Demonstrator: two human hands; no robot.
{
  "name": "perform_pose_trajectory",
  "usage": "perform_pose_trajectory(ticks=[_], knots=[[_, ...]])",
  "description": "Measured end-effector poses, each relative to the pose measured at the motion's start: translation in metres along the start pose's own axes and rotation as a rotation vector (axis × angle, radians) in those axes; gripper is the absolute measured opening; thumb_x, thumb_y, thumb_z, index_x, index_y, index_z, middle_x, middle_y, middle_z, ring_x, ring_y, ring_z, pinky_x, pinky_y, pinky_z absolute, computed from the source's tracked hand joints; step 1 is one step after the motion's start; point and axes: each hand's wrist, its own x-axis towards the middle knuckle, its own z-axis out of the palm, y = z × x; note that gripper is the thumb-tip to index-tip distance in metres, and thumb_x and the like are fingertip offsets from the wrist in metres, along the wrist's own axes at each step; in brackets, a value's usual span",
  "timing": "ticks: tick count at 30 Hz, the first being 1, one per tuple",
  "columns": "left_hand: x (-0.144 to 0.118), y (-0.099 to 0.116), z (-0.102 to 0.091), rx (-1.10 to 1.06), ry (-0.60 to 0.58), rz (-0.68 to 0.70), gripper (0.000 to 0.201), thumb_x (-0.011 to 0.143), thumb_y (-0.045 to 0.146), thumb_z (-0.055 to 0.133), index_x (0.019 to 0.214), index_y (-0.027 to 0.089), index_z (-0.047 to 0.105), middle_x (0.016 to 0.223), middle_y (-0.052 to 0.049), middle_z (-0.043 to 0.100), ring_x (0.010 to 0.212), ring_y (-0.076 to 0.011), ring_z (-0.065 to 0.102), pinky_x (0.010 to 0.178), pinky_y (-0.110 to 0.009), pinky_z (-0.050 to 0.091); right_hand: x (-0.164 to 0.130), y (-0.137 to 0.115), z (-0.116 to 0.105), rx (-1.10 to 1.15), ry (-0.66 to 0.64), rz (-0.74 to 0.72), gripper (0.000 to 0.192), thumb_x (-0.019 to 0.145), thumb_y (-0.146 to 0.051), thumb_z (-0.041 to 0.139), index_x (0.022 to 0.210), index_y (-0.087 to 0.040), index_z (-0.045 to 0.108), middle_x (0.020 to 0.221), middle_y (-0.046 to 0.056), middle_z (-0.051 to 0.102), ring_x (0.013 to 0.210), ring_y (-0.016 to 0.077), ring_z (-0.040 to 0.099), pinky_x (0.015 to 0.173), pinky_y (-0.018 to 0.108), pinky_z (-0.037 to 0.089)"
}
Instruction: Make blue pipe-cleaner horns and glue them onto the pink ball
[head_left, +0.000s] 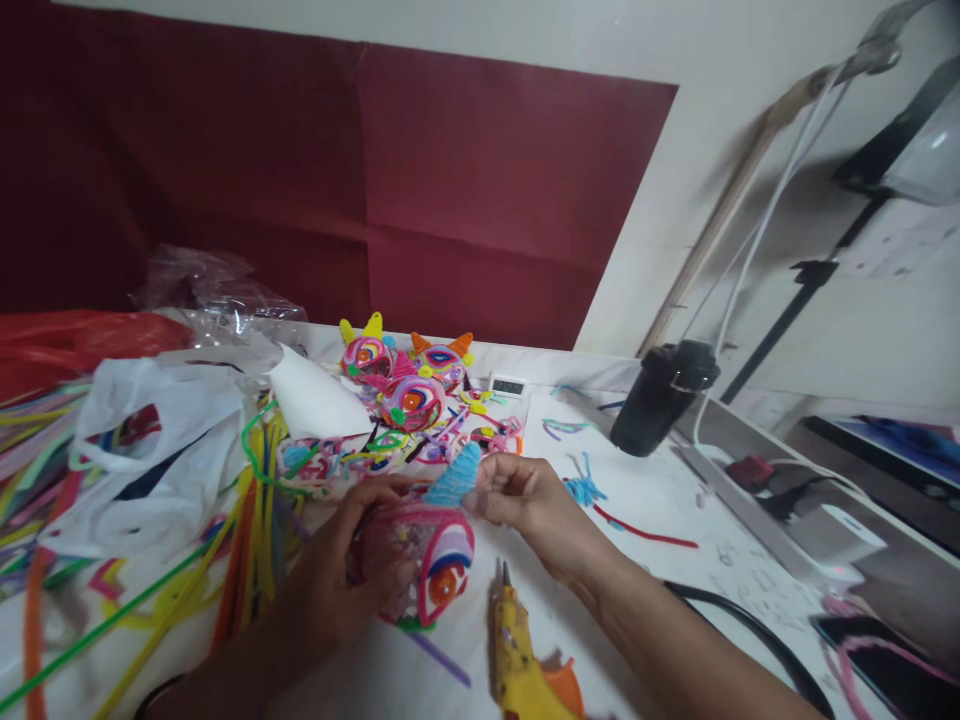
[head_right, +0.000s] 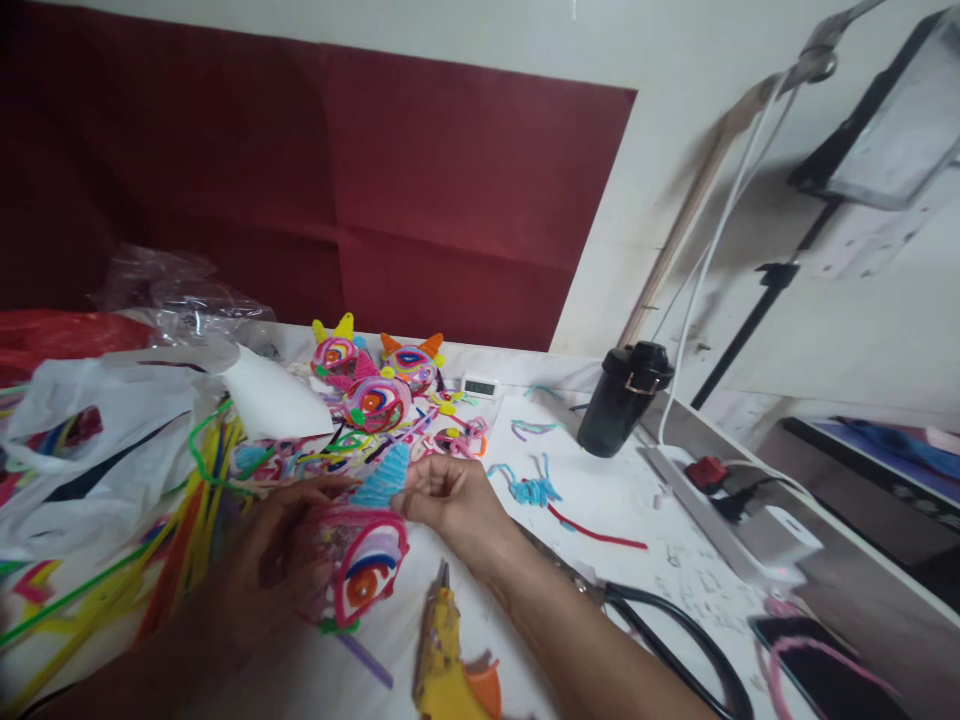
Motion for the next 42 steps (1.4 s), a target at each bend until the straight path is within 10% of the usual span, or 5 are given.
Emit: perform_pose_trajectory(ticks=[42], knots=[[0.005, 0.003, -0.005, 0.23, 0.0, 0.239, 0.042, 0.083, 0.021, 0.058, 0.122, 0.031, 0.047, 0.131, -0.005, 0.051, 0.123, -0.0234, 0.047, 0.101, -0.038, 0.041, -0.003, 0.017, -0.003, -0.447, -0.045, -0.23, 0.012, 0.068, -0.018, 0.058, 0.058, -0.017, 0.051, 0.053, -0.004, 0.048, 0.049, 0.0089, 0.04, 0.05, 0.022, 0.033]])
